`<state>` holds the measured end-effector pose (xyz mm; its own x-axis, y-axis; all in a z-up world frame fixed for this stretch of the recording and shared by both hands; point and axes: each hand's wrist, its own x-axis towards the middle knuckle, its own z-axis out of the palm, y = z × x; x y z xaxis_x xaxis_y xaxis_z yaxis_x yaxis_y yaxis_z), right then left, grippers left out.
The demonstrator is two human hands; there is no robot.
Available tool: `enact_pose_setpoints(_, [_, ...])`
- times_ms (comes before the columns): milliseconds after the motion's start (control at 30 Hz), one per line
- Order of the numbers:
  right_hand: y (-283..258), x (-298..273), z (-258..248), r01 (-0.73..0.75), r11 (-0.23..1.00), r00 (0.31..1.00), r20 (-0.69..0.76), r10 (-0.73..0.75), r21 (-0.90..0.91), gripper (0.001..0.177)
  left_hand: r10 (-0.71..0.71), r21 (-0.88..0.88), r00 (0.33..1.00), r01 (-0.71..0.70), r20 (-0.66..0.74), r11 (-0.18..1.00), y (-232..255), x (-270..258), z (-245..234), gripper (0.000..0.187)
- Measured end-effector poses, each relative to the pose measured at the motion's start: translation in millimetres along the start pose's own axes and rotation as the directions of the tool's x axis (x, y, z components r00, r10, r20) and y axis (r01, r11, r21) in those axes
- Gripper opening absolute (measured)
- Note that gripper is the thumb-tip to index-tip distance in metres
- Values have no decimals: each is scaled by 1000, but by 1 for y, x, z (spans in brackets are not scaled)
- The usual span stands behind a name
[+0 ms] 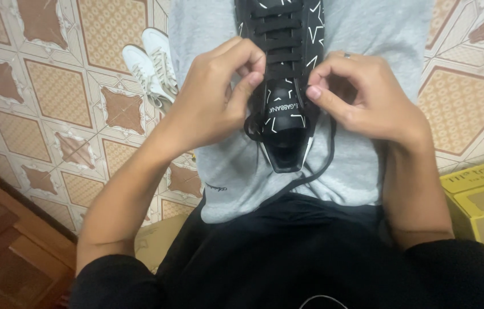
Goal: Lacing a black sneaker while sitting on the floor
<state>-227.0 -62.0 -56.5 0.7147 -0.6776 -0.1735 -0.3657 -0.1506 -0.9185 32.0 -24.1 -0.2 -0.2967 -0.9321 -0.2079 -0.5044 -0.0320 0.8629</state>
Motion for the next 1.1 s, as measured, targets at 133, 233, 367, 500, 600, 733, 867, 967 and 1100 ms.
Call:
enact_pose_setpoints(133, [3, 0, -6, -9, 999, 998, 67, 12, -41, 9, -30, -42, 1000, 30, -6, 999, 0, -3, 1, 16])
enact_pose_setpoints(233, [3, 1, -7, 6, 999, 994, 106, -2, -39, 13, -5, -42, 999, 7, 40, 999, -1, -3, -4, 16])
enact_pose_setpoints(367, [0, 2, -7, 4, 1000, 992, 128, -1, -21, 16, -26, -10, 993, 28, 117, 1000, 4, 2, -12, 17])
enact_pose_setpoints(500, [-1, 3, -8, -5, 1000, 991, 132, 5, 0, 16, -66, -10, 973, 70, 222, 998, 14, 10, -23, 18])
enact_pose_setpoints(600, [0, 3, -8, -16, 1000, 989, 150, 12, 26, 16, -106, 26, 953, 103, 282, 994, 23, 16, -30, 18])
enact_pose_setpoints(733, [4, 4, -8, -30, 995, 986, 164, 15, 90, 17, -178, 118, 920, 145, 348, 982, 32, 23, -32, 18])
enact_pose_setpoints(867, [1, 4, -7, -24, 996, 988, 154, 9, 90, 17, -218, 151, 904, 173, 368, 973, 35, 28, -32, 17])
enact_pose_setpoints(967, [2, 6, -9, -37, 996, 982, 190, 21, 82, 17, -199, 155, 910, 152, 364, 976, 35, 28, -29, 15])
enact_pose_setpoints(1100, [3, 7, -7, -33, 999, 983, 181, 26, 38, 16, -161, 236, 932, 85, 326, 968, 39, 22, -27, 12])
